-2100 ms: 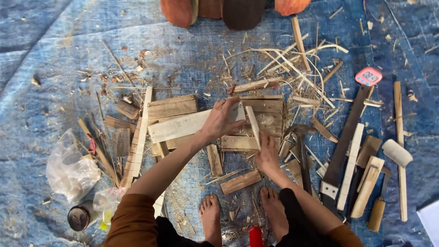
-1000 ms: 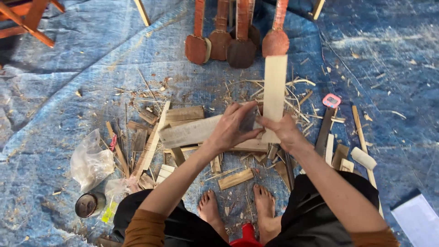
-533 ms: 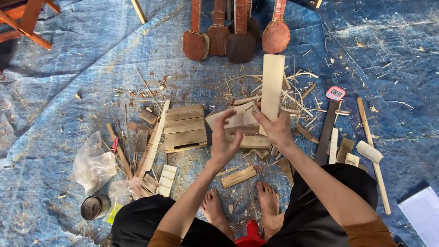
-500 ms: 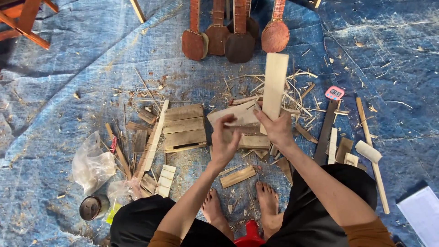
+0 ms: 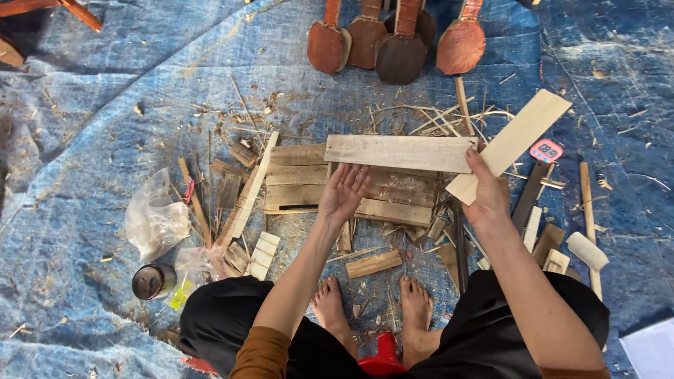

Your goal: Assembling a wooden structure by positioning slats and hammering nails into place.

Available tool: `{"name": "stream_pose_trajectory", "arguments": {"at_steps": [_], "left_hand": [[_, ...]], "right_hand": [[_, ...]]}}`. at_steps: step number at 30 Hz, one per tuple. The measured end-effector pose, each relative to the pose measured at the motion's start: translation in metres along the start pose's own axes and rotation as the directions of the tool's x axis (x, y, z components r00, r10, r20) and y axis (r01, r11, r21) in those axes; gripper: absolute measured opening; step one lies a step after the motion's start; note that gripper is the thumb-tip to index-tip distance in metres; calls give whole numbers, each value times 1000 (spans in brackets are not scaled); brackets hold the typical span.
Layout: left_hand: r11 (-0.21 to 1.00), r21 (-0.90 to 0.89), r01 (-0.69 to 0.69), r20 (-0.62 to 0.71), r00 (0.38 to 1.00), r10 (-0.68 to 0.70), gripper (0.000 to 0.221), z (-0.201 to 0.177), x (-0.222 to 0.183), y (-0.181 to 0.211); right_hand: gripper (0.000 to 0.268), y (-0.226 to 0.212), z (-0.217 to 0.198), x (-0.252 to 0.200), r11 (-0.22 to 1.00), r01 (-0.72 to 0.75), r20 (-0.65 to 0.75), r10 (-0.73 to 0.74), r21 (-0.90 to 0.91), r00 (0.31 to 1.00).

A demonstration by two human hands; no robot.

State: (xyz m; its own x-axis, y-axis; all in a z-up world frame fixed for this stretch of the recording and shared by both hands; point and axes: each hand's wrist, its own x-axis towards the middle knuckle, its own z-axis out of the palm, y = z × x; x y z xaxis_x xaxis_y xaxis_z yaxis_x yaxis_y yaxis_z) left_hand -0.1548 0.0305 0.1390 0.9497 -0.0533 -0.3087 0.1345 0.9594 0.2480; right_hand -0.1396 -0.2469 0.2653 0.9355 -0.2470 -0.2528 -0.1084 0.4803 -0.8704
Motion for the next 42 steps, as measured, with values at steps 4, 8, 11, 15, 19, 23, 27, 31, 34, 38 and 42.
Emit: {"name": "stream_pose_trajectory", "arguments": {"at_steps": [4,8,11,15,19,23,27,31,34,38,42], "left_hand": [[998,-10,-59,-40,997,59,23,0,2,12],[982,72,-176,-99,978,182,28,18,-10,21],[937,195,-291,-68,949,309,20,25,-16,30],[838,335,-430,-2,889,457,8,38,-27,29],[800,362,-478,14,861,508,8,41,-28,30],[765,365,-531,12,824,567,8,50,-31,39],[760,316,-568,-28,795,606,7,68,-44,45],[782,345,-519,-43,824,565,15,40,-29,64],[769,340,-541,-53,805,590,11,21,-17,75],[790,353,-501,-131,810,572,10,10,-15,85],[822,312,-477,-180,820,544,12,12,-16,86]], "right_hand": [[39,16,-12,23,997,-73,-9,73,24,997],[41,39,-27,42,985,-170,-37,171,29,985],[43,59,-41,57,972,-230,-52,228,-48,972],[59,67,-44,60,902,-351,-33,355,-251,934],[60,79,-55,56,879,-360,47,393,-313,919],[55,94,-66,75,910,-311,58,338,-275,939],[46,107,-75,88,927,-293,64,316,-232,947],[35,89,-46,59,946,-276,72,291,-173,954],[30,83,-35,49,955,-264,110,279,-134,954],[41,80,-15,35,963,-230,108,246,-142,963],[44,83,-4,33,973,-215,66,221,-87,973]]}}
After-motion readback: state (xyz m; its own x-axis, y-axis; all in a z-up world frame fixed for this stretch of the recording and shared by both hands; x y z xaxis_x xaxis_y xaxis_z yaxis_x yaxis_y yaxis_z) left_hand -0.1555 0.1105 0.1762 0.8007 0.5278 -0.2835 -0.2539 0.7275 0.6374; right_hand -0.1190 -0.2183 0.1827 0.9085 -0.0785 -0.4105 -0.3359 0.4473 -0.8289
